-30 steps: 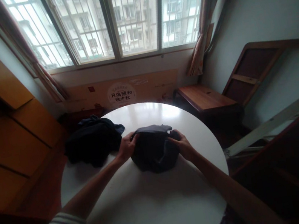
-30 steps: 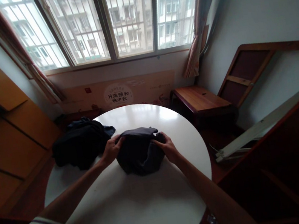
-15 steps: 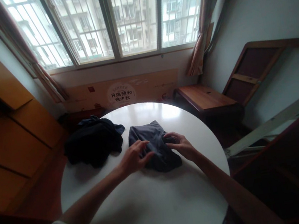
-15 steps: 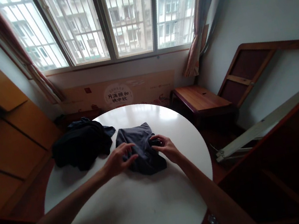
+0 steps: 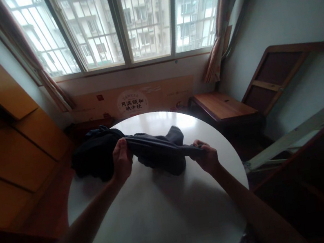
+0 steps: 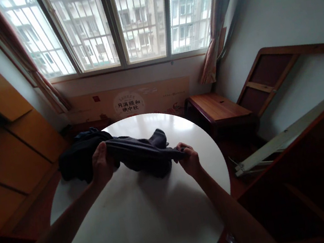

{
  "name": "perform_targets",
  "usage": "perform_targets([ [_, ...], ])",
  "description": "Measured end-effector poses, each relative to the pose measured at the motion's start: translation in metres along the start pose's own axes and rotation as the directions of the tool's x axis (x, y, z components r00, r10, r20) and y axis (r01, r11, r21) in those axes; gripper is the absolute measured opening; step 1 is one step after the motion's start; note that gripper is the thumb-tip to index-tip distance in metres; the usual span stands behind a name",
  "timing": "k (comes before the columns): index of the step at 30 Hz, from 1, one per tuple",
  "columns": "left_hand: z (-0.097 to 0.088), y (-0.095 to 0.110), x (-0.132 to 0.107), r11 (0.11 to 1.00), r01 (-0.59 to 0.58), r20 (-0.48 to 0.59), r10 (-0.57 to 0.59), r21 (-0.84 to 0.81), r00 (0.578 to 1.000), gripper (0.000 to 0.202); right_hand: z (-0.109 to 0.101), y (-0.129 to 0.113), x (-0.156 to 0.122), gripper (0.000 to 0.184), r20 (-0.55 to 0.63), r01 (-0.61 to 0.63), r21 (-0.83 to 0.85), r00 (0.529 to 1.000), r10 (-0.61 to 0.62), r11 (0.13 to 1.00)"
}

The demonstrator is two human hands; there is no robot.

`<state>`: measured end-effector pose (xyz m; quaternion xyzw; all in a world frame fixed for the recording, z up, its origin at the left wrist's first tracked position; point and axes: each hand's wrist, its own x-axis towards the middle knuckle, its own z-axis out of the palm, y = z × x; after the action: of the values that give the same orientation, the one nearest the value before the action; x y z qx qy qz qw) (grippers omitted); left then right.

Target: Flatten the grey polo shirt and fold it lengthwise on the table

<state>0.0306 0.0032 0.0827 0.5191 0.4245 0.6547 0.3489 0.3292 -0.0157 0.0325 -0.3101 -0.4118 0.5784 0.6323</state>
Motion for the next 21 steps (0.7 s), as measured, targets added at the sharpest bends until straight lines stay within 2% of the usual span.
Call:
perform_targets([
  [1,-0.003,0.003,0.006,0.999,0.026,0.037,-0.025,-0.026,0.999,0.043,0.002,-0.001,-0.002,0.008,0.018,-0.009,-0.020,1.000,0.009,1.000],
  [2,-0.007,0.005,0.013,0.996,0.089,0.127,-0.086,-0.019,0.988,0.045,0.003,-0.002,-0.003,0.009,0.036,-0.018,-0.042,0.999,0.020,0.999],
  [3,-0.012,0.005,0.018,0.985,0.173,0.245,-0.174,0.026,0.954,0.050,0.003,-0.003,-0.004,0.011,0.060,-0.032,-0.067,0.998,0.036,0.997],
  [5,-0.021,0.000,0.029,0.937,0.277,0.461,-0.347,0.214,0.817,0.059,0.001,-0.003,-0.003,0.013,0.138,-0.078,-0.140,0.986,0.098,0.987],
  [6,-0.025,-0.003,0.034,0.916,0.246,0.511,-0.383,0.317,0.769,0.060,0.000,-0.003,-0.002,0.015,0.199,-0.100,-0.195,0.970,0.139,0.976],
  [7,-0.027,-0.006,0.039,0.903,0.164,0.530,-0.371,0.397,0.762,0.060,-0.002,-0.003,-0.001,0.017,0.266,-0.115,-0.260,0.946,0.185,0.959],
  [10,-0.015,-0.012,0.051,0.865,-0.136,0.501,-0.146,0.484,0.853,0.050,-0.004,0.000,0.003,0.021,0.407,-0.114,-0.425,0.862,0.302,0.898],
  [12,0.004,-0.014,0.056,0.850,-0.215,0.501,-0.065,0.481,0.863,0.044,-0.003,0.001,0.004,0.023,0.422,-0.103,-0.470,0.846,0.326,0.877],
  [15,0.036,-0.018,0.054,0.863,-0.212,0.498,-0.052,0.458,0.866,0.029,-0.002,0.000,0.002,0.027,0.384,-0.094,-0.494,0.869,0.313,0.865],
  [17,0.051,-0.022,0.049,0.874,-0.195,0.482,-0.050,0.445,0.875,0.026,0.000,-0.001,0.000,0.028,0.344,-0.091,-0.499,0.892,0.294,0.862],
  [21,0.063,-0.019,0.049,0.884,-0.181,0.438,-0.030,0.432,0.898,0.029,0.003,0.000,0.003,0.030,0.207,-0.066,-0.458,0.962,0.179,0.886],
])
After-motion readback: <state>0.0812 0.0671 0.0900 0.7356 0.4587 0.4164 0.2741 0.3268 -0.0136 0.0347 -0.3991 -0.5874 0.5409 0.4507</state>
